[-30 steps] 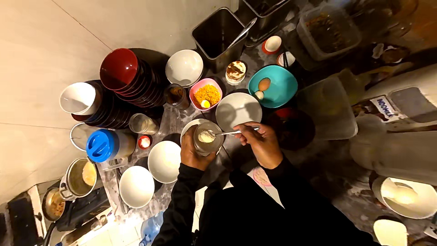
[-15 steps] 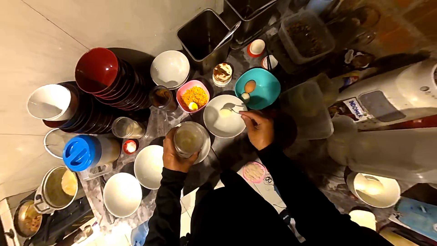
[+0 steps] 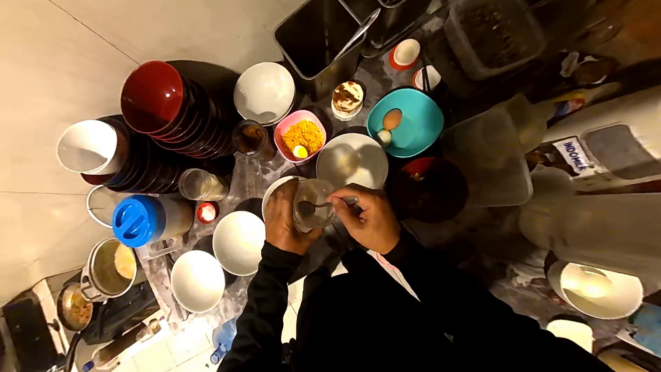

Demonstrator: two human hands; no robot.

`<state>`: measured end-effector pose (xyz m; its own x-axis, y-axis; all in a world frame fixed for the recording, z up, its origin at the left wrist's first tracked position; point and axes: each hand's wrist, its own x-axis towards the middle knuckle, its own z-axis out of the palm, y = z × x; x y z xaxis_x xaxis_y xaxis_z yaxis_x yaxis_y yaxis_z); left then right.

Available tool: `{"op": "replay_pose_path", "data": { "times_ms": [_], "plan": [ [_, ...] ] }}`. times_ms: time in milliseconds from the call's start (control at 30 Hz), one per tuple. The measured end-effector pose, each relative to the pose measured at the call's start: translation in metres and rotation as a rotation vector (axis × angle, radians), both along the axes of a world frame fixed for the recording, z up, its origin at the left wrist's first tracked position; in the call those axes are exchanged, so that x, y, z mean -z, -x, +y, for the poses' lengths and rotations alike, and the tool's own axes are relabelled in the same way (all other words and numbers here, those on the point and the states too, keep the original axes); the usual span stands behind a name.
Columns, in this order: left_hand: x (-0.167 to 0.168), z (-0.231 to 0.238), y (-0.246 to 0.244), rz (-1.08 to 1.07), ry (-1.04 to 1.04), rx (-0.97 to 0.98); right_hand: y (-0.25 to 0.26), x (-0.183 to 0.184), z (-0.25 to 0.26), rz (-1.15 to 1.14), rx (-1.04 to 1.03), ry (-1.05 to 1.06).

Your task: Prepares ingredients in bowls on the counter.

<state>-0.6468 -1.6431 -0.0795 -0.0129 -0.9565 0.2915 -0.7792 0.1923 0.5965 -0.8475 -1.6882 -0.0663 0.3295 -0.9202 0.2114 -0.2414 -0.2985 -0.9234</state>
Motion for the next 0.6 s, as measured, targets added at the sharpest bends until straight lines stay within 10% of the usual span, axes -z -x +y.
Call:
{"op": "replay_pose_path", "data": {
  "times_ms": [400,600],
  "plan": [
    [0.006,0.001,-0.009,0.092,-0.035,-0.105,0.025,-0.005,-0.011,-0.443,0.190,-0.370],
    [0.005,-0.001,-0.042,0.314,0.054,-0.324,0.071,-0.005,-0.029,-0.266,0.350,-0.167]
  ]
}}
